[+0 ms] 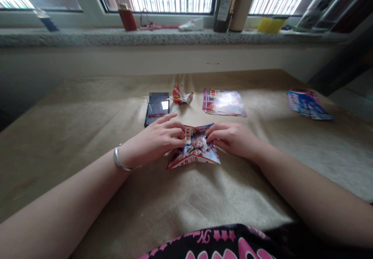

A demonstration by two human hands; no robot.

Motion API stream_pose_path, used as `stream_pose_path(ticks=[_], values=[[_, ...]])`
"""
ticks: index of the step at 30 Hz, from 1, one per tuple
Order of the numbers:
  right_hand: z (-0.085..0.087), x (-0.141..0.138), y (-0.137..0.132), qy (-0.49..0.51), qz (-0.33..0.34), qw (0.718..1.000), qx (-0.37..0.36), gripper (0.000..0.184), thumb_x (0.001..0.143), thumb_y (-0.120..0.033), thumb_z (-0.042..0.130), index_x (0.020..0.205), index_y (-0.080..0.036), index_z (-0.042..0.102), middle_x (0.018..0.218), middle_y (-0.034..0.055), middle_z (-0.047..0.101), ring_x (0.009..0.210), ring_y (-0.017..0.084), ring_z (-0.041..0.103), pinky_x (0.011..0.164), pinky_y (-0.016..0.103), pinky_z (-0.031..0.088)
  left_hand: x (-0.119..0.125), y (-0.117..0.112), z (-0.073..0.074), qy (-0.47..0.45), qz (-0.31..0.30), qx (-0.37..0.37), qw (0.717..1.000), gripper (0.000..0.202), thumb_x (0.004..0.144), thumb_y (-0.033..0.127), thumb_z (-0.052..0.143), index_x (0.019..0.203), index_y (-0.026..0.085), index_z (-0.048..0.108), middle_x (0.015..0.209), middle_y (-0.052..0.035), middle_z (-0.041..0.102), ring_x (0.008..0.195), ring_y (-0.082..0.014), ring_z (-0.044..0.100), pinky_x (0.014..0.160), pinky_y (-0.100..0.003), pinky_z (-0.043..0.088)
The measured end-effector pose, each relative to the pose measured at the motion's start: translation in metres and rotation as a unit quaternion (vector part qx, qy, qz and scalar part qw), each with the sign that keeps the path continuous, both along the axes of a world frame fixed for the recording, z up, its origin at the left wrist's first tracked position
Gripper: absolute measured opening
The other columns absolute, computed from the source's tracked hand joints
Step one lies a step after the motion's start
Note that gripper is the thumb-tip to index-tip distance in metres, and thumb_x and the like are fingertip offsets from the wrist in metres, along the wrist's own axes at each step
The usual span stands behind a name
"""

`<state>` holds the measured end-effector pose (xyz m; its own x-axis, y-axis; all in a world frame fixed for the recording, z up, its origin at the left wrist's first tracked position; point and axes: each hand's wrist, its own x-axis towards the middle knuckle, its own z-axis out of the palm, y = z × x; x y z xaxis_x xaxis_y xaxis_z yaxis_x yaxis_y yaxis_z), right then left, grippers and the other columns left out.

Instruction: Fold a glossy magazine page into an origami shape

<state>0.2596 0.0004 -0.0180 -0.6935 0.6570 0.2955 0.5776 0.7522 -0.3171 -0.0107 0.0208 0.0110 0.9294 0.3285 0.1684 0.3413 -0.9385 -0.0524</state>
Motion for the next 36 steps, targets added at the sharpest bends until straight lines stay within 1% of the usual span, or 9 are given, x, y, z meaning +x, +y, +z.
stream_pose_path(ticks=[11, 15, 18, 21, 23, 26, 30, 33, 36], values=[[0.003, 0.002, 0.001, -0.028, -0.005, 1.0, 0.004, 0.022, 0.089, -0.019, 0.047, 0.088, -0.023, 0.069, 0.098, 0.003, 0.068, 0.085, 0.015, 0.063, 0.073, 0.027, 0.047, 0.001, -0.002, 0.005, -0.008, 0.006, 0.006, 1.0, 0.029, 0.087, 0.011, 0.051, 0.099, 0.032, 0.067, 0.106, 0.0038, 0.066, 0.116, -0.0156, 0.05, 0.115, -0.042, 0.02], [0.001, 0.001, 0.002, 0.002, -0.018, 1.0, 0.021, 0.02, 0.088, -0.018, 0.046, 0.091, -0.021, 0.066, 0.1, 0.0051, 0.067, 0.09, 0.016, 0.062, 0.077, 0.03, 0.048, 0.003, -0.002, -0.001, -0.003, 0.017, 0.016, 1.0, 0.029, 0.086, 0.013, 0.053, 0.105, 0.031, 0.064, 0.112, 0.0026, 0.063, 0.12, -0.0182, 0.047, 0.114, -0.044, 0.02], [0.002, -0.004, -0.001, 0.024, -0.017, 0.999, 0.029, 0.023, 0.086, -0.014, 0.045, 0.091, -0.021, 0.066, 0.104, 0.0058, 0.066, 0.094, 0.017, 0.06, 0.082, 0.033, 0.048, 0.005, -0.004, -0.009, -0.032, 0.043, 0.032, 0.998, 0.026, 0.086, 0.017, 0.054, 0.106, 0.029, 0.063, 0.118, 0.0014, 0.06, 0.122, -0.0209, 0.042, 0.113, -0.044, 0.021], [0.004, -0.01, -0.004, 0.028, -0.014, 0.999, 0.014, 0.023, 0.084, -0.012, 0.047, 0.092, -0.021, 0.066, 0.108, 0.0064, 0.063, 0.098, 0.018, 0.058, 0.085, 0.035, 0.048, 0.007, -0.007, -0.014, -0.071, 0.057, 0.055, 0.994, 0.021, 0.086, 0.025, 0.055, 0.105, 0.028, 0.063, 0.115, -0.0009, 0.06, 0.122, -0.0234, 0.039, 0.111, -0.044, 0.024], [0.004, -0.013, -0.006, 0.033, -0.02, 0.999, 0.004, 0.022, 0.084, -0.013, 0.049, 0.094, -0.02, 0.066, 0.11, 0.0074, 0.061, 0.1, 0.019, 0.057, 0.088, 0.036, 0.047, 0.008, -0.009, -0.015, -0.093, 0.075, 0.078, 0.99, 0.016, 0.085, 0.026, 0.055, 0.099, 0.027, 0.064, 0.109, -0.003, 0.06, 0.116, -0.0238, 0.043, 0.105, -0.041, 0.031], [0.003, -0.014, -0.007, 0.048, -0.038, 0.998, -0.014, 0.02, 0.083, -0.015, 0.051, 0.097, -0.02, 0.065, 0.112, 0.0084, 0.058, 0.102, 0.019, 0.056, 0.09, 0.036, 0.047, 0.008, -0.009, -0.014, -0.089, 0.095, 0.095, 0.987, 0.012, 0.087, 0.025, 0.052, 0.087, 0.025, 0.063, 0.09, -0.0024, 0.063, 0.092, -0.0202, 0.052, 0.088, -0.036, 0.04], [0.0, -0.013, -0.007, 0.073, -0.078, 0.993, -0.039, 0.018, 0.084, -0.021, 0.056, 0.1, -0.02, 0.064, 0.113, 0.0091, 0.054, 0.102, 0.019, 0.056, 0.092, 0.036, 0.047, 0.009, -0.008, -0.013, -0.06, 0.151, 0.031, 0.986, 0.016, 0.087, 0.02, 0.046, 0.077, 0.019, 0.059, 0.071, 0.0001, 0.062, 0.067, -0.0139, 0.055, 0.071, -0.03, 0.04], [-0.001, -0.012, -0.007, 0.08, -0.116, 0.988, -0.068, 0.02, 0.084, -0.028, 0.057, 0.101, -0.02, 0.065, 0.115, 0.0094, 0.051, 0.098, 0.018, 0.057, 0.088, 0.035, 0.049, 0.01, -0.007, -0.015, -0.051, 0.166, -0.034, 0.984, 0.014, 0.084, 0.017, 0.046, 0.083, 0.017, 0.06, 0.079, -0.003, 0.064, 0.073, -0.0156, 0.057, 0.07, -0.028, 0.042], [-0.002, -0.012, -0.006, 0.078, -0.163, 0.98, -0.088, 0.029, 0.083, -0.034, 0.059, 0.11, -0.023, 0.063, 0.118, 0.0094, 0.049, 0.102, 0.02, 0.056, 0.09, 0.036, 0.049, 0.01, -0.008, -0.015, -0.058, 0.153, -0.09, 0.983, 0.024, 0.081, 0.014, 0.046, 0.099, 0.019, 0.061, 0.097, -0.0057, 0.063, 0.089, -0.0186, 0.057, 0.079, -0.03, 0.045]])
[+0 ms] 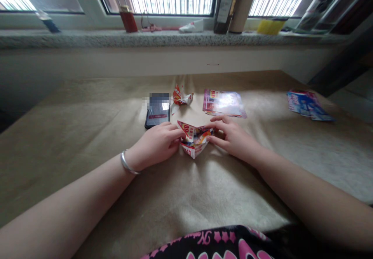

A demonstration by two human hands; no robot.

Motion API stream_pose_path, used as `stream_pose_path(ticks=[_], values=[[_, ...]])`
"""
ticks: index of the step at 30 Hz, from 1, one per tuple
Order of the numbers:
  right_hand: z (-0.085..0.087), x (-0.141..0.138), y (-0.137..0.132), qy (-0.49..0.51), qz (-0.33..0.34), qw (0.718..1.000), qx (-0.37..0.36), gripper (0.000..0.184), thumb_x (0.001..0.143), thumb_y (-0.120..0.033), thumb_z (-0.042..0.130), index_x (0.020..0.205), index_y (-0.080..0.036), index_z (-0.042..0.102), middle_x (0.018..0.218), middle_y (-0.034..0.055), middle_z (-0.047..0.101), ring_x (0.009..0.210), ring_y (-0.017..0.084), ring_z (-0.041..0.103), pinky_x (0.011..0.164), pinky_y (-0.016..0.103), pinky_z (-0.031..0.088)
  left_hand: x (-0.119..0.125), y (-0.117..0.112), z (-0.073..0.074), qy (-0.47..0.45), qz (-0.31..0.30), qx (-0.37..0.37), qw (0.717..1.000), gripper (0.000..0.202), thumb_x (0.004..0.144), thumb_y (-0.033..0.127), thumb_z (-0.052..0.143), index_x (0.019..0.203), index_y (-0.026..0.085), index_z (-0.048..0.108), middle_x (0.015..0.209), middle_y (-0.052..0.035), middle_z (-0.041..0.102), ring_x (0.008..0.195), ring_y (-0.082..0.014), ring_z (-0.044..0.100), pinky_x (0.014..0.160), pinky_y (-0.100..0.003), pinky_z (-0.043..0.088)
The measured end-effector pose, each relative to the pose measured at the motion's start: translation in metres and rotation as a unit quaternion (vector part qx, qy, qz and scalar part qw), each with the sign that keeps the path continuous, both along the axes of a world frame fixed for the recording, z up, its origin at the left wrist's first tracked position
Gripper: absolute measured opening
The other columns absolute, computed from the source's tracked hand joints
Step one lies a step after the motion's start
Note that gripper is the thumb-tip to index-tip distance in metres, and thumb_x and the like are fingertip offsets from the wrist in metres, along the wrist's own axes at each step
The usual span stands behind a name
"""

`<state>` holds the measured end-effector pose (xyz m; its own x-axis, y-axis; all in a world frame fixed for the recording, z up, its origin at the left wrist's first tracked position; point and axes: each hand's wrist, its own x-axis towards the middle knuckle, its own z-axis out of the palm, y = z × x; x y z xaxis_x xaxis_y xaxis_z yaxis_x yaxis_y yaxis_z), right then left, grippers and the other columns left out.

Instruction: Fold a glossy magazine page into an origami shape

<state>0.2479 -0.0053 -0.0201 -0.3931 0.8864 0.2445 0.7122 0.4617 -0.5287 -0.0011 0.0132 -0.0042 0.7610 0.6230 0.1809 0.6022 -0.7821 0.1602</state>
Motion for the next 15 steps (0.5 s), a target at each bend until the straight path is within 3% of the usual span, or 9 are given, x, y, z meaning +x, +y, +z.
stream_pose_path(ticks=[4, 9, 15], values=[[-0.003, 0.001, 0.003, -0.02, -0.017, 1.0, 0.0, 0.035, 0.082, -0.035, 0.06, 0.116, -0.024, 0.06, 0.12, 0.0091, 0.051, 0.114, 0.022, 0.05, 0.102, 0.038, 0.04, 0.0, -0.002, 0.004, -0.012, -0.006, -0.046, 0.999, 0.031, 0.08, 0.02, 0.05, 0.109, 0.021, 0.06, 0.108, -0.0066, 0.058, 0.098, -0.0216, 0.054, 0.089, -0.036, 0.044], [-0.004, 0.001, 0.005, -0.046, -0.046, 0.998, 0.0, 0.038, 0.082, -0.041, 0.059, 0.115, -0.024, 0.061, 0.119, 0.0098, 0.054, 0.112, 0.025, 0.052, 0.099, 0.042, 0.041, 0.001, -0.002, 0.003, -0.046, 0.011, -0.096, 0.994, 0.034, 0.084, 0.045, 0.054, 0.11, 0.024, 0.061, 0.113, -0.0071, 0.054, 0.103, -0.0231, 0.051, 0.094, -0.04, 0.041], [-0.002, 0.0, 0.004, -0.054, -0.053, 0.997, -0.002, 0.042, 0.081, -0.044, 0.058, 0.116, -0.021, 0.058, 0.115, 0.01, 0.06, 0.11, 0.029, 0.052, 0.096, 0.047, 0.04, 0.006, -0.005, -0.005, -0.083, 0.062, -0.119, 0.987, 0.033, 0.087, 0.048, 0.05, 0.103, 0.023, 0.064, 0.108, -0.0071, 0.053, 0.103, -0.022, 0.05, 0.096, -0.04, 0.04]])
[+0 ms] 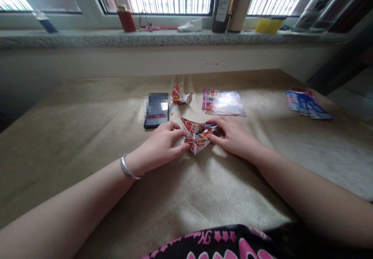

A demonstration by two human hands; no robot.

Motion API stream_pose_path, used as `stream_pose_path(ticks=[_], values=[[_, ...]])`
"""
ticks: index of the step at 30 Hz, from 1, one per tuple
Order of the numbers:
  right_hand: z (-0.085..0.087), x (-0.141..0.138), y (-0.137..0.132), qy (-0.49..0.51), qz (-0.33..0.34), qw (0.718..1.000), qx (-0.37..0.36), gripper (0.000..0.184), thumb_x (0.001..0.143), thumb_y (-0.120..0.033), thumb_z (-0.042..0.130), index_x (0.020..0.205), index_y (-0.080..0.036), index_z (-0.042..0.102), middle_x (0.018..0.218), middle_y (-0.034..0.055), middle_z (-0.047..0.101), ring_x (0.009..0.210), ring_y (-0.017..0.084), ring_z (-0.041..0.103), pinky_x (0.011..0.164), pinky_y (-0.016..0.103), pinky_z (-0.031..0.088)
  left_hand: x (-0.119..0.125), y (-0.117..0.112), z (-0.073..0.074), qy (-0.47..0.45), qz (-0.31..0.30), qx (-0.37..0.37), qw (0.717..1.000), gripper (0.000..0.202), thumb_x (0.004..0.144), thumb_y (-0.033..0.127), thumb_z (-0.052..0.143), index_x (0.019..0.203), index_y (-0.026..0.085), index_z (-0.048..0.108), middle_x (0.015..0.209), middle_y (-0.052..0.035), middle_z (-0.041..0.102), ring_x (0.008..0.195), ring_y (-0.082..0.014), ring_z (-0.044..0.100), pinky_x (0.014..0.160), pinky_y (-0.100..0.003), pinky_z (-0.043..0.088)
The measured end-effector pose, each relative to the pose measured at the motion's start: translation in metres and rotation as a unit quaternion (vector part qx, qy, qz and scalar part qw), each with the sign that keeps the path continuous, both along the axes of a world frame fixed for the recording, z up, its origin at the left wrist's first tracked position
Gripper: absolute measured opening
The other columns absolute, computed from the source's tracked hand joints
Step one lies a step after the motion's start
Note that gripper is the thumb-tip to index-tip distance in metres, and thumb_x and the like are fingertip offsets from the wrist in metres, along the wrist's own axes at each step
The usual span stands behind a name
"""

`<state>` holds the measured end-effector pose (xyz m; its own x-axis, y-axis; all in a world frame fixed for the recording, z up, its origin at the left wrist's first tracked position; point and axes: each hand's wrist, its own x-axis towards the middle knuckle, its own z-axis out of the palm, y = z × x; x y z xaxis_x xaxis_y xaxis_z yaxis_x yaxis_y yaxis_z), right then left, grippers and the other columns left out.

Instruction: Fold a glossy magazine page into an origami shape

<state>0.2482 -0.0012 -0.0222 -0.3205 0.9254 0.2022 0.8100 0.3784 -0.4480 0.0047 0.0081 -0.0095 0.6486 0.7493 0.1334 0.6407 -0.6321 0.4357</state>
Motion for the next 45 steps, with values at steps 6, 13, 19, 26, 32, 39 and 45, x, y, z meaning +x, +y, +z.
stream_pose_path(ticks=[6, 13, 19, 26, 32, 39, 45], values=[[-0.009, -0.004, 0.001, 0.172, -0.001, 0.984, -0.041, 0.046, 0.074, -0.032, 0.066, 0.115, -0.02, 0.05, 0.109, 0.0095, 0.06, 0.095, 0.022, 0.059, 0.084, 0.039, 0.048, 0.004, -0.005, -0.003, -0.017, 0.036, -0.003, 0.999, 0.029, 0.083, 0.045, 0.056, 0.102, 0.024, 0.065, 0.123, -0.0068, 0.05, 0.115, -0.0254, 0.045, 0.103, -0.045, 0.034], [-0.003, -0.011, -0.003, 0.345, -0.038, 0.931, -0.111, 0.044, 0.068, -0.027, 0.067, 0.107, -0.021, 0.045, 0.098, 0.0038, 0.058, 0.06, 0.009, 0.054, 0.055, 0.025, 0.047, 0.006, -0.003, -0.007, -0.091, 0.039, -0.04, 0.994, 0.024, 0.082, 0.037, 0.061, 0.099, 0.021, 0.065, 0.117, -0.006, 0.058, 0.107, -0.0214, 0.054, 0.098, -0.039, 0.041], [0.001, -0.013, -0.006, 0.401, -0.087, 0.895, -0.173, 0.049, 0.068, -0.032, 0.068, 0.108, -0.024, 0.041, 0.077, -0.0012, 0.06, 0.06, 0.013, 0.058, 0.049, 0.023, 0.046, 0.007, 0.0, -0.012, -0.194, 0.032, -0.109, 0.974, 0.018, 0.085, 0.033, 0.057, 0.095, 0.021, 0.066, 0.123, -0.0054, 0.056, 0.11, -0.0187, 0.055, 0.101, -0.037, 0.04], [-0.008, -0.013, 0.003, 0.383, -0.017, 0.904, -0.19, 0.027, 0.07, -0.022, 0.06, 0.096, -0.02, 0.053, 0.115, 0.0071, 0.056, 0.079, 0.012, 0.062, 0.072, 0.029, 0.052, 0.009, 0.0, -0.011, -0.18, 0.037, -0.084, 0.979, 0.014, 0.085, 0.029, 0.057, 0.088, 0.02, 0.067, 0.12, -0.0061, 0.055, 0.114, -0.019, 0.053, 0.104, -0.038, 0.038], [-0.007, -0.01, 0.0, 0.294, 0.037, 0.929, -0.22, 0.046, 0.069, -0.012, 0.058, 0.114, -0.017, 0.053, 0.092, 0.0043, 0.064, 0.066, 0.011, 0.057, 0.063, 0.026, 0.049, 0.01, -0.003, -0.008, -0.155, -0.029, -0.056, 0.986, 0.017, 0.083, 0.022, 0.058, 0.098, 0.022, 0.065, 0.125, -0.0064, 0.053, 0.116, -0.0197, 0.051, 0.104, -0.04, 0.039], [-0.005, -0.009, -0.001, 0.224, 0.013, 0.96, -0.169, 0.031, 0.073, -0.027, 0.064, 0.102, -0.017, 0.065, 0.074, 0.0007, 0.064, 0.055, 0.009, 0.049, 0.051, 0.024, 0.04, 0.011, -0.002, -0.01, -0.15, -0.033, -0.032, 0.988, 0.01, 0.082, 0.026, 0.063, 0.089, 0.02, 0.067, 0.11, -0.0052, 0.06, 0.105, -0.0174, 0.056, 0.097, -0.033, 0.044], [0.005, -0.007, -0.004, 0.223, 0.054, 0.951, -0.209, 0.04, 0.072, -0.024, 0.065, 0.11, -0.014, 0.065, 0.077, 0.0027, 0.066, 0.056, 0.01, 0.049, 0.051, 0.024, 0.04, 0.011, -0.003, -0.011, -0.161, -0.024, -0.039, 0.986, 0.009, 0.082, 0.027, 0.062, 0.08, 0.02, 0.066, 0.11, -0.0036, 0.061, 0.104, -0.017, 0.057, 0.096, -0.034, 0.045]])
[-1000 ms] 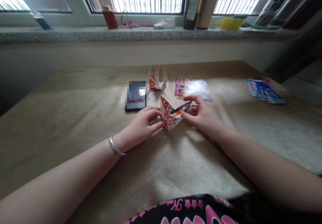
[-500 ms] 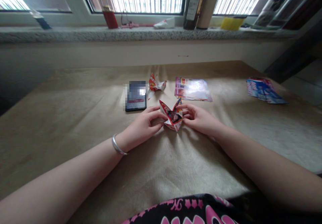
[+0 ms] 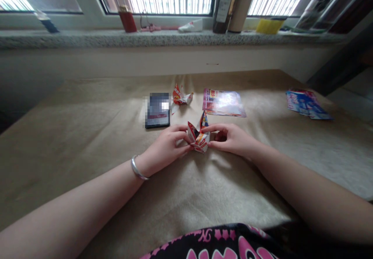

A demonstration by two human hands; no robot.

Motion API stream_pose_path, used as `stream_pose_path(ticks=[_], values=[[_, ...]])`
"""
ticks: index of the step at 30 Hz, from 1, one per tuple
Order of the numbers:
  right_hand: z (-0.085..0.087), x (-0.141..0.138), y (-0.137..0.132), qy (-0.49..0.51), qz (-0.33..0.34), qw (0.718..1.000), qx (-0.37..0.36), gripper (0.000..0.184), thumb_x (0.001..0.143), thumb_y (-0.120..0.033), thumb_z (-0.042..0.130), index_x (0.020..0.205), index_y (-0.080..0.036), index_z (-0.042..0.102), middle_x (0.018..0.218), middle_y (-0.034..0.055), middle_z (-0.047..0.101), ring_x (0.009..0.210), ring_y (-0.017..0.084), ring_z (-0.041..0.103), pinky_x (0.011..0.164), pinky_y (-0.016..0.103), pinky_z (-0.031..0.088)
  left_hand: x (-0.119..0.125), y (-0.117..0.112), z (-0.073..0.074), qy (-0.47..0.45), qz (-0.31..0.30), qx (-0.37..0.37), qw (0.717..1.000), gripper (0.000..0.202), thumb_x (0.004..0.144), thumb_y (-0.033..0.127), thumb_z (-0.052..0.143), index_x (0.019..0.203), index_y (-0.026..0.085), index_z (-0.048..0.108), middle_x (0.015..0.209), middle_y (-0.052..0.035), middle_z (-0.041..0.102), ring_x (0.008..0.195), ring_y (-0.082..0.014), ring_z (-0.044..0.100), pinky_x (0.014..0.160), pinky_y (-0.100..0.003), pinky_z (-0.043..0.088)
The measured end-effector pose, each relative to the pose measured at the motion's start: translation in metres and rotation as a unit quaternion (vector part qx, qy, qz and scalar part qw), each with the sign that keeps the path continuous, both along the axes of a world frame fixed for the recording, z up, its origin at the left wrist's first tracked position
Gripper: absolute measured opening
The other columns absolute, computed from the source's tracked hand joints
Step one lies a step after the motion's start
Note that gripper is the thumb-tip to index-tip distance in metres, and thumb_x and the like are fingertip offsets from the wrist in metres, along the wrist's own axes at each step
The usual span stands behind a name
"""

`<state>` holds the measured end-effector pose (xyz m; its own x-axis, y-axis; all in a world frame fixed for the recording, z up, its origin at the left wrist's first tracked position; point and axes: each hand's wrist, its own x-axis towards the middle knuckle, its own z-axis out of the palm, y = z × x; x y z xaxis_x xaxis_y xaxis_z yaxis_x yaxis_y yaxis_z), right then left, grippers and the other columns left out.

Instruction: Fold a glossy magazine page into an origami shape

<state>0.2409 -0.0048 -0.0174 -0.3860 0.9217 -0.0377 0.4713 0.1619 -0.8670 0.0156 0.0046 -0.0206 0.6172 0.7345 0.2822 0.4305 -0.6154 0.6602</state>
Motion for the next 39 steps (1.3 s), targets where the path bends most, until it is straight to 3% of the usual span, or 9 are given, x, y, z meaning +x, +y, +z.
stream_pose_path(ticks=[6, 9, 12, 14, 18, 24, 28, 33, 39], values=[[-0.004, -0.003, -0.001, 0.008, -0.036, 0.999, 0.035, 0.024, 0.07, -0.03, 0.07, 0.092, -0.018, 0.071, 0.088, 0.0041, 0.069, 0.056, 0.009, 0.05, 0.051, 0.024, 0.042, -0.001, 0.001, -0.002, -0.034, 0.025, -0.042, 0.998, 0.01, 0.079, 0.024, 0.064, 0.073, 0.017, 0.064, 0.114, -0.0066, 0.058, 0.101, -0.0175, 0.059, 0.093, -0.036, 0.047], [-0.007, -0.005, -0.001, 0.045, -0.043, 0.996, 0.056, 0.018, 0.07, -0.029, 0.07, 0.085, -0.019, 0.071, 0.106, 0.0062, 0.066, 0.061, 0.009, 0.055, 0.05, 0.023, 0.045, -0.003, 0.003, -0.005, -0.069, 0.038, -0.082, 0.994, 0.013, 0.078, 0.027, 0.064, 0.071, 0.016, 0.062, 0.115, -0.0076, 0.058, 0.104, -0.0194, 0.058, 0.094, -0.039, 0.046], [-0.006, -0.006, 0.0, 0.104, -0.05, 0.993, 0.015, 0.016, 0.069, -0.031, 0.07, 0.079, -0.018, 0.07, 0.117, 0.0072, 0.061, 0.062, 0.009, 0.059, 0.05, 0.023, 0.048, -0.003, 0.005, -0.007, -0.114, 0.038, -0.141, 0.983, 0.017, 0.078, 0.031, 0.064, 0.072, 0.015, 0.061, 0.121, -0.0086, 0.057, 0.102, -0.02, 0.059, 0.092, -0.04, 0.048], [-0.006, -0.007, 0.0, 0.132, -0.068, 0.989, -0.025, 0.018, 0.067, -0.033, 0.071, 0.075, -0.017, 0.068, 0.11, 0.0068, 0.064, 0.059, 0.008, 0.059, 0.05, 0.024, 0.05, -0.003, 0.005, -0.007, -0.152, 0.031, -0.188, 0.97, 0.02, 0.078, 0.033, 0.065, 0.073, 0.014, 0.059, 0.125, -0.0097, 0.055, 0.098, -0.0194, 0.061, 0.089, -0.039, 0.05], [-0.006, -0.006, 0.002, 0.143, -0.114, 0.982, -0.055, 0.024, 0.064, -0.037, 0.073, 0.07, -0.015, 0.066, 0.069, 0.0011, 0.064, 0.048, 0.007, 0.052, 0.045, 0.022, 0.043, -0.002, 0.006, -0.003, -0.201, 0.021, -0.241, 0.949, 0.025, 0.077, 0.035, 0.066, 0.073, 0.013, 0.055, 0.128, -0.0121, 0.054, 0.098, -0.0195, 0.062, 0.089, -0.039, 0.049], [-0.004, -0.009, 0.002, 0.174, -0.13, 0.975, -0.054, 0.025, 0.064, -0.039, 0.073, 0.066, -0.015, 0.064, 0.06, -0.0012, 0.06, 0.05, 0.007, 0.049, 0.048, 0.021, 0.038, 0.001, 0.006, -0.001, -0.24, 0.02, -0.26, 0.935, 0.027, 0.077, 0.034, 0.067, 0.069, 0.014, 0.051, 0.123, -0.0106, 0.058, 0.099, -0.0189, 0.062, 0.093, -0.039, 0.046], [0.0, -0.014, -0.002, 0.194, -0.113, 0.973, -0.048, 0.026, 0.067, -0.041, 0.072, 0.066, -0.016, 0.064, 0.084, 0.0034, 0.068, 0.064, 0.01, 0.057, 0.057, 0.023, 0.044, 0.003, 0.004, -0.001, -0.237, 0.014, -0.245, 0.94, 0.026, 0.079, 0.038, 0.065, 0.074, 0.016, 0.052, 0.12, -0.0094, 0.059, 0.107, -0.0212, 0.058, 0.096, -0.04, 0.045], [-0.002, -0.017, -0.003, 0.212, -0.076, 0.974, -0.035, 0.028, 0.067, -0.043, 0.071, 0.063, -0.017, 0.061, 0.108, 0.0059, 0.066, 0.083, 0.014, 0.062, 0.064, 0.023, 0.047, 0.003, 0.002, 0.0, -0.182, 0.006, -0.229, 0.956, 0.026, 0.084, 0.043, 0.058, 0.084, 0.018, 0.06, 0.135, -0.0081, 0.047, 0.124, -0.0239, 0.047, 0.108, -0.041, 0.032], [-0.002, -0.018, -0.003, 0.249, -0.064, 0.963, -0.08, 0.033, 0.065, -0.045, 0.073, 0.062, -0.017, 0.056, 0.105, 0.0038, 0.065, 0.066, 0.008, 0.058, 0.056, 0.02, 0.046, 0.003, 0.003, -0.001, -0.165, 0.025, -0.192, 0.967, 0.027, 0.086, 0.043, 0.055, 0.077, 0.017, 0.059, 0.128, -0.0074, 0.054, 0.119, -0.0226, 0.05, 0.106, -0.04, 0.034]])
